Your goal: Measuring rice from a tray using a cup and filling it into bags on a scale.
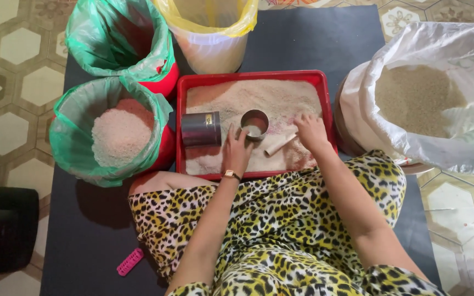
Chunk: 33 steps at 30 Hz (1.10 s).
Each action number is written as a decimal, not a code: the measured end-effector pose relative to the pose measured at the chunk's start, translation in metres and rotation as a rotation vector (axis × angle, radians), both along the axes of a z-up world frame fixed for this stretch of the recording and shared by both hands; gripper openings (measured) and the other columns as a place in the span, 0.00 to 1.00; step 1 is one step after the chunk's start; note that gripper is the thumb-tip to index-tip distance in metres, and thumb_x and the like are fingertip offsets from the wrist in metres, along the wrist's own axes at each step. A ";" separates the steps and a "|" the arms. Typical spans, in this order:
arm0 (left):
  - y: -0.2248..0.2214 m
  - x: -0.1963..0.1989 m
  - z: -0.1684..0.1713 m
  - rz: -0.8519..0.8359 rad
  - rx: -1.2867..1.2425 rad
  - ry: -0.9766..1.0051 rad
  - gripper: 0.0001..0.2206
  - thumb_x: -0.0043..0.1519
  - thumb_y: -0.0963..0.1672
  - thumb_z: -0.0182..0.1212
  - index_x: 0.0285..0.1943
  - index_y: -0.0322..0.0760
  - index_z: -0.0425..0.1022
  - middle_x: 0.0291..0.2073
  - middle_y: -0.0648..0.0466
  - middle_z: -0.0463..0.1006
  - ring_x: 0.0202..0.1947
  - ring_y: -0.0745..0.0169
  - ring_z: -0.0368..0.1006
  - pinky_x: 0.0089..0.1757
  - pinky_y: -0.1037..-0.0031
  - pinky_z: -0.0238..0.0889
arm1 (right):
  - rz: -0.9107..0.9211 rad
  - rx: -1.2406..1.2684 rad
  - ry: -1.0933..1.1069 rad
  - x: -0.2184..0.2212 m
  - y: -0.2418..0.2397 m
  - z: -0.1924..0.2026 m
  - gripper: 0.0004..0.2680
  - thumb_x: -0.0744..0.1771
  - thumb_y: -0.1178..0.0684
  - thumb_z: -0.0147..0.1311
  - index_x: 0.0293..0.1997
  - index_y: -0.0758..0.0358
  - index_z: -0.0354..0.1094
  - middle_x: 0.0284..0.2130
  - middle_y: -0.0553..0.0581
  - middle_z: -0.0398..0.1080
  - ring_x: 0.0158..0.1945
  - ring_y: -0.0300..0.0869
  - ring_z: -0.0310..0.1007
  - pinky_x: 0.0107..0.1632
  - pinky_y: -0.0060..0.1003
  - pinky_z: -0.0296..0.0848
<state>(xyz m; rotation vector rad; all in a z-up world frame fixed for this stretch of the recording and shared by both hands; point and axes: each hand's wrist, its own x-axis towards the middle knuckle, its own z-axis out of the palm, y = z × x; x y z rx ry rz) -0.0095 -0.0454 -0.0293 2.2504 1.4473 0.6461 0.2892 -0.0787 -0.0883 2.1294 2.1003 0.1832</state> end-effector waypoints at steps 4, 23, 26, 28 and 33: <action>0.001 0.009 0.010 -0.008 -0.088 -0.097 0.12 0.57 0.45 0.68 0.41 0.40 0.67 0.70 0.39 0.60 0.61 0.36 0.70 0.56 0.56 0.69 | -0.241 -0.233 0.123 0.005 -0.010 -0.046 0.16 0.62 0.35 0.63 0.53 0.41 0.73 0.50 0.57 0.70 0.55 0.52 0.72 0.48 0.52 0.73; -0.054 -0.169 0.154 0.608 0.661 -0.647 0.35 0.40 0.42 0.75 0.57 0.31 0.62 0.52 0.41 0.62 0.58 0.44 0.59 0.64 0.54 0.42 | -0.331 -0.364 0.331 -0.012 -0.018 -0.030 0.16 0.64 0.36 0.60 0.53 0.46 0.74 0.53 0.63 0.70 0.60 0.61 0.71 0.54 0.58 0.74; -0.039 -0.237 0.181 0.569 0.757 -0.518 0.38 0.43 0.41 0.79 0.62 0.27 0.61 0.53 0.35 0.63 0.59 0.38 0.61 0.63 0.51 0.44 | -0.361 -0.358 0.335 -0.014 -0.017 -0.034 0.16 0.65 0.35 0.59 0.53 0.47 0.75 0.53 0.63 0.70 0.60 0.60 0.71 0.56 0.58 0.73; -0.040 -0.248 0.215 0.560 0.684 -0.387 0.35 0.47 0.39 0.79 0.61 0.25 0.61 0.53 0.35 0.64 0.54 0.36 0.62 0.59 0.52 0.52 | -0.381 -0.371 0.337 -0.028 -0.019 -0.004 0.17 0.65 0.36 0.58 0.55 0.50 0.73 0.54 0.63 0.69 0.58 0.58 0.70 0.56 0.54 0.72; -0.028 -0.258 0.252 0.577 0.371 -0.070 0.32 0.54 0.45 0.79 0.62 0.30 0.62 0.50 0.36 0.67 0.44 0.34 0.68 0.42 0.50 0.64 | -0.407 -0.406 0.351 -0.038 -0.019 0.023 0.17 0.66 0.39 0.58 0.58 0.53 0.71 0.54 0.63 0.69 0.57 0.55 0.68 0.57 0.50 0.71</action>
